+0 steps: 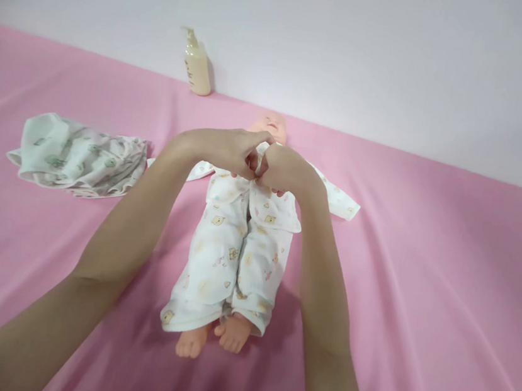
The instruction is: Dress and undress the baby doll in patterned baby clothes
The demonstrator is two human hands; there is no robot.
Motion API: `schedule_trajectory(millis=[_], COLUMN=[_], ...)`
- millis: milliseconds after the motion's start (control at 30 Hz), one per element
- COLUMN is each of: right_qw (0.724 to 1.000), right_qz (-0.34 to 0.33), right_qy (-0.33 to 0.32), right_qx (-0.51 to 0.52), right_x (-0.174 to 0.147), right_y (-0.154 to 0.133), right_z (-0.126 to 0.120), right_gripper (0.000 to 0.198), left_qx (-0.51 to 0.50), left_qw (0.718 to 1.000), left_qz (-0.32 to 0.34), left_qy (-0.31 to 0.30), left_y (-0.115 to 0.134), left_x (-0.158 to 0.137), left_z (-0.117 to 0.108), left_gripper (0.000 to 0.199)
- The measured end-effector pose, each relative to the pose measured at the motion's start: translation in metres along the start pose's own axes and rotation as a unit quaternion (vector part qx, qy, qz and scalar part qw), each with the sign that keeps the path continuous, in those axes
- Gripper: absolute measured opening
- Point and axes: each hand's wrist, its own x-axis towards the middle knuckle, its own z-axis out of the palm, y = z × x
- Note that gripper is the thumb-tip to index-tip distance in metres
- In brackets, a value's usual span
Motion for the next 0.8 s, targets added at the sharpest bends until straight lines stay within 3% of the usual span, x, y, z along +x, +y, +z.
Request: schedule_trajectory(millis=[233,433,667,800], right_qw=[0.999,0.999,0.995,0.992], right_qz=[0.018,0.006,-0.061,-0.043], right_qy=[-0.028,0.013,0.051,0.073], right_qx=[0.023,0.030,0.062,0.091], right_x=[0.001,-0.004,-0.011,-0.012], right_y=[0.003,0.005,0.013,0.017], right_z=[-0.003,-0.007,-0.014,-0.018], right_gripper=[0.016,0.003,0.006,0.006], left_qx=[0.004,-0.004,-0.049,-0.046], left_qw=[1.000,0.999,0.996,0.995], left_qz=[0.021,0.033,0.058,0.036], left_qy=[0.006,0.036,0.044,0.082], left_y=[0.004,0.011,0.011,0.011], left_x=[-0.004,-0.007,-0.013,-0.012], left_z=[-0.003,-0.002,-0.006,-0.008], left_gripper=[0.060,0.058,0.056,0.049])
